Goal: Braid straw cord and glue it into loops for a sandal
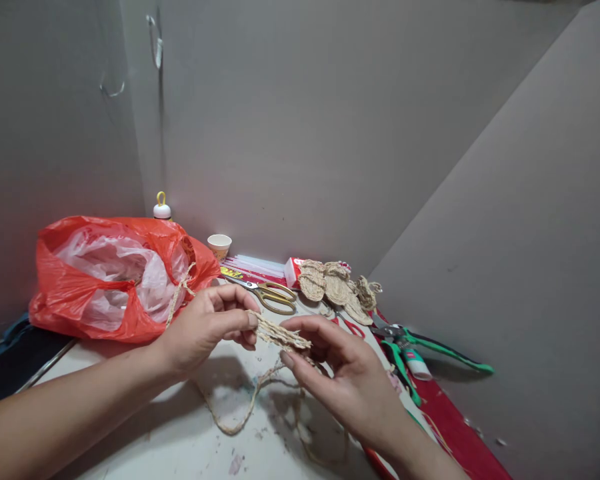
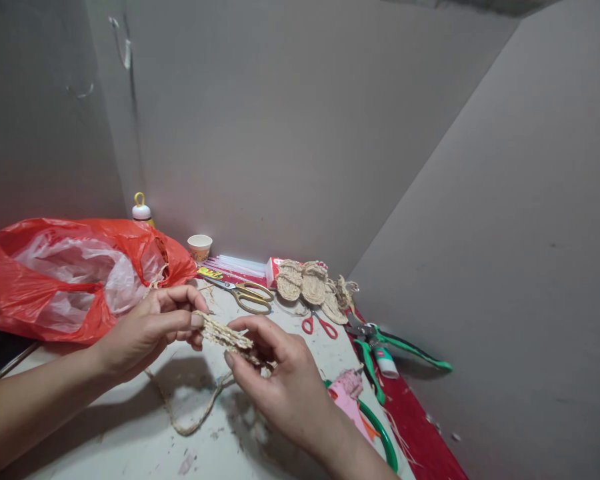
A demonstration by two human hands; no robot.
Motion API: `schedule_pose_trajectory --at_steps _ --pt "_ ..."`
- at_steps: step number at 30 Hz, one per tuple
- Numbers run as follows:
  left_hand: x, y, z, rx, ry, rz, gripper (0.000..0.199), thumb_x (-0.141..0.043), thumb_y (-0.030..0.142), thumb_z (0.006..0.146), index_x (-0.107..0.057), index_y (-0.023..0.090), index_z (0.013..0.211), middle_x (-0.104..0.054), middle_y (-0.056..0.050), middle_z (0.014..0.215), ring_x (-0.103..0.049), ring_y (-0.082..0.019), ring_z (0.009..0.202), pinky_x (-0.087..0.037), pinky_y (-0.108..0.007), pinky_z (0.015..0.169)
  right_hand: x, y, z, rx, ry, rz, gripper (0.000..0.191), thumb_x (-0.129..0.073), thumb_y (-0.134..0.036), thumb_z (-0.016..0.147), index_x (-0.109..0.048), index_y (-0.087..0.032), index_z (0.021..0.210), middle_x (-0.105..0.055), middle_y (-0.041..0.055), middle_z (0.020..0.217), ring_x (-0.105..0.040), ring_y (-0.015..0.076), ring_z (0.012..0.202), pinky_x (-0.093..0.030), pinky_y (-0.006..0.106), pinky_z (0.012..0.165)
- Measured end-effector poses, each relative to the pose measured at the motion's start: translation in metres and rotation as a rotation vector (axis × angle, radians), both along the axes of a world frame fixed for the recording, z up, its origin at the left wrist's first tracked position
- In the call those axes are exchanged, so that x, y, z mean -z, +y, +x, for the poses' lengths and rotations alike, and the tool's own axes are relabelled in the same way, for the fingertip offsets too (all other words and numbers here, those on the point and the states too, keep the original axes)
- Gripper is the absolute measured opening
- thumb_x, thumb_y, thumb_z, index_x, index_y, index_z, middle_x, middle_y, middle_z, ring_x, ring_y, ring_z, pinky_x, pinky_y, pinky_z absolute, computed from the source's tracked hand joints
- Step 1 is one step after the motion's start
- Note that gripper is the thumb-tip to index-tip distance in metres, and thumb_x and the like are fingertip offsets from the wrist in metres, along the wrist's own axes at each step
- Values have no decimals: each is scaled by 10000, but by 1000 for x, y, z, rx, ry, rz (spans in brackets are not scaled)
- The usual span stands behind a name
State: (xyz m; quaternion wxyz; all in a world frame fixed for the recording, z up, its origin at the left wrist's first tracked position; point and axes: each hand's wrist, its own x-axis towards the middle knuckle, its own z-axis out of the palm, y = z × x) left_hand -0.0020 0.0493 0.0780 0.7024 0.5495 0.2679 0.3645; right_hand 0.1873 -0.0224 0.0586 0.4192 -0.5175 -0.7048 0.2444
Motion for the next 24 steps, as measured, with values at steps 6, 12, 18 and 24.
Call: schedule_pose_trajectory --at_steps 6,12,18,24 --pt "-1 1 0 -48 14 11 119 -665 191 687 -576 146 751 -580 16 658 -568 -101 593 -468 -257 614 -1 1 -1 22 39 57 321 -611 -262 815 -604 -217 1133 -637 12 724 -550 130 587 -462 269 554" --pt "0 2 0 -27 12 -2 104 -655 172 680 -570 148 735 -585 15 663 -572 -100 590 -469 -261 616 -8 1 1 83 -55 187 249 -642 -259 781 -686 -195 1017 -604 -3 611 -482 106 480 -401 235 437" --pt "5 6 -1 55 11 -37 101 -647 161 702 -573 147 770 -594 6 673 -573 -101 609 -477 -269 645 -10 1 3 110 -100 226 185 -644 -267 782 -718 -197 937 -620 7 593 -477 110 465 -404 239 423" --pt "2 -3 -1 107 1 -7 213 -592 290 814 -601 159 982 -580 21 717 -557 -103 653 -478 -265 677 -6 0 3 156 -57 223 187 -627 -285 810 -710 -197 953 -597 -11 570 -471 100 461 -367 226 406"
